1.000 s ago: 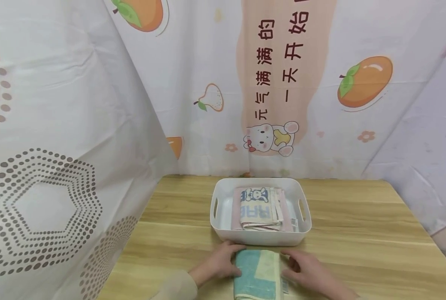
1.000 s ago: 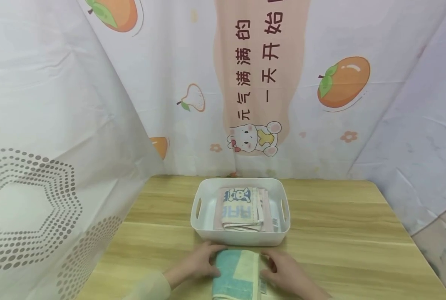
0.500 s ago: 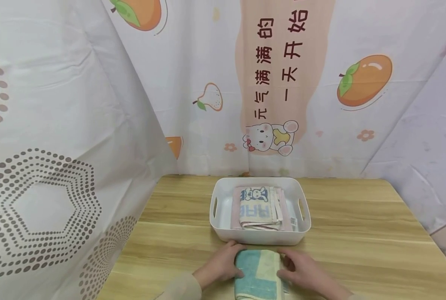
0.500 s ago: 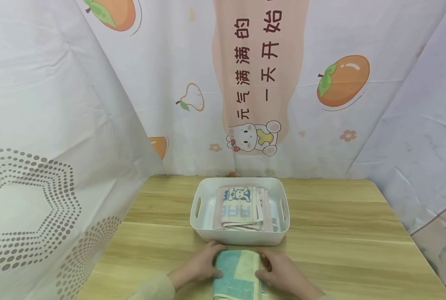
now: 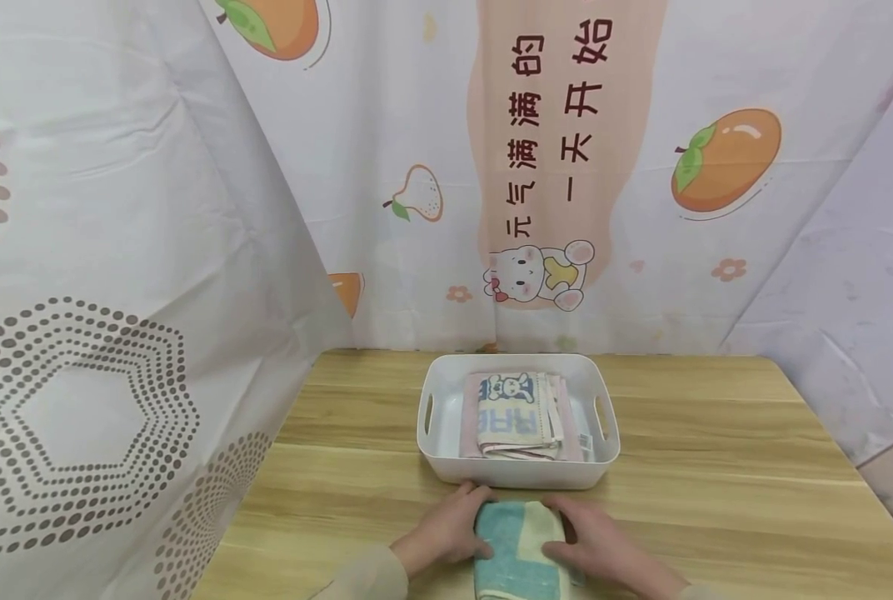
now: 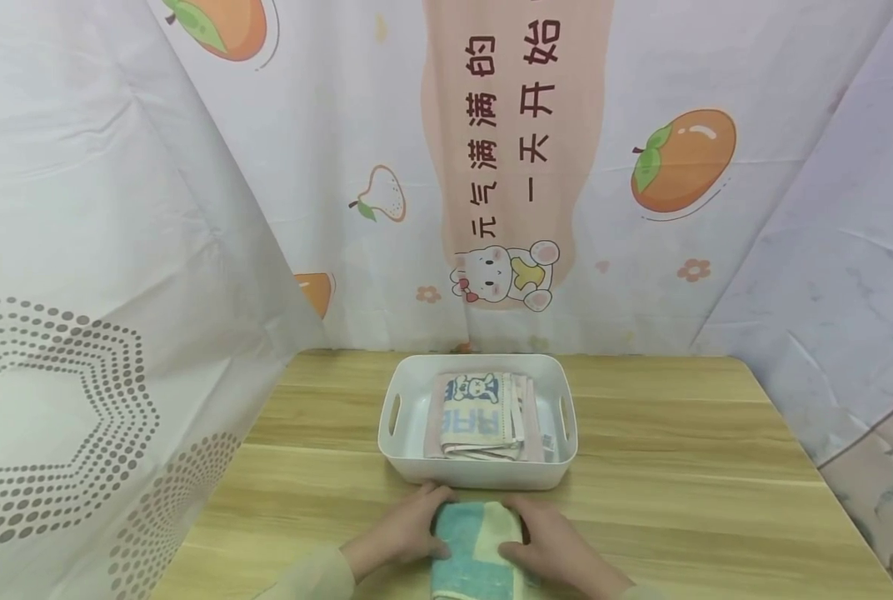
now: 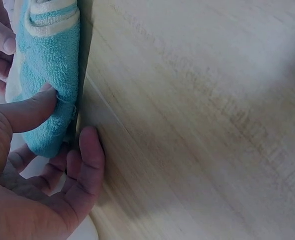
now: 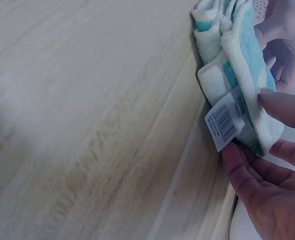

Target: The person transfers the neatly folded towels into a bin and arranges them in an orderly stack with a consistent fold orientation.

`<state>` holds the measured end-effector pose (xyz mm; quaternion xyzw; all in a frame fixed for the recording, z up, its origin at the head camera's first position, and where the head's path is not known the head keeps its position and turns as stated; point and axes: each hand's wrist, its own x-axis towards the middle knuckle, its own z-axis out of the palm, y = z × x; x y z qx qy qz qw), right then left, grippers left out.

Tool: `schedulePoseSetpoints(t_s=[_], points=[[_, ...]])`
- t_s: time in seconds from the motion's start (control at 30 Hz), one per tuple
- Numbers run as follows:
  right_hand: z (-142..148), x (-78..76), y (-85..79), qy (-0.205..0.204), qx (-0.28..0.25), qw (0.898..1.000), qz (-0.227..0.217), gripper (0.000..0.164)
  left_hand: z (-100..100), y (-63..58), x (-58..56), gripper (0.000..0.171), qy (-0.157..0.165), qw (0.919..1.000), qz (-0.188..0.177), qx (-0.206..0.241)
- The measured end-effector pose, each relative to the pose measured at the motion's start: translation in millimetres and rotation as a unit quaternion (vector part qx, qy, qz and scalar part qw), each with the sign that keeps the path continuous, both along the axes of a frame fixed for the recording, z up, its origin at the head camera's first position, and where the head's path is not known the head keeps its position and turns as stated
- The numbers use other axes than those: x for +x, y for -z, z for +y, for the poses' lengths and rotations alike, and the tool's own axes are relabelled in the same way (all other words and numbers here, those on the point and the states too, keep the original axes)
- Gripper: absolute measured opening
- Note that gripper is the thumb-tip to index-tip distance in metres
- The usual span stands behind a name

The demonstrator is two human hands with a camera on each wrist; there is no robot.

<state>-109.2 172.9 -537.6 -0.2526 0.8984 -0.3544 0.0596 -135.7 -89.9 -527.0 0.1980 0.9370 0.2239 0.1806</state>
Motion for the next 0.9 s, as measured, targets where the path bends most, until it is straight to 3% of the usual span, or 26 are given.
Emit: schedulePoseSetpoints(t_s=[0.63,0.9], points=[[-3.4,4.0,1.3,0.013,-0.006,1.0,-0.006,0.05,-2.1,4.1,2.5,0.058,0.009,0.9997,0.002,0.021],[-3.9,1.1,3.5,0.015,-0.005,0.999,-0.037,0.052,-3.6,6.4,2.3,0.057,0.018,0.9991,0.004,0.038]])
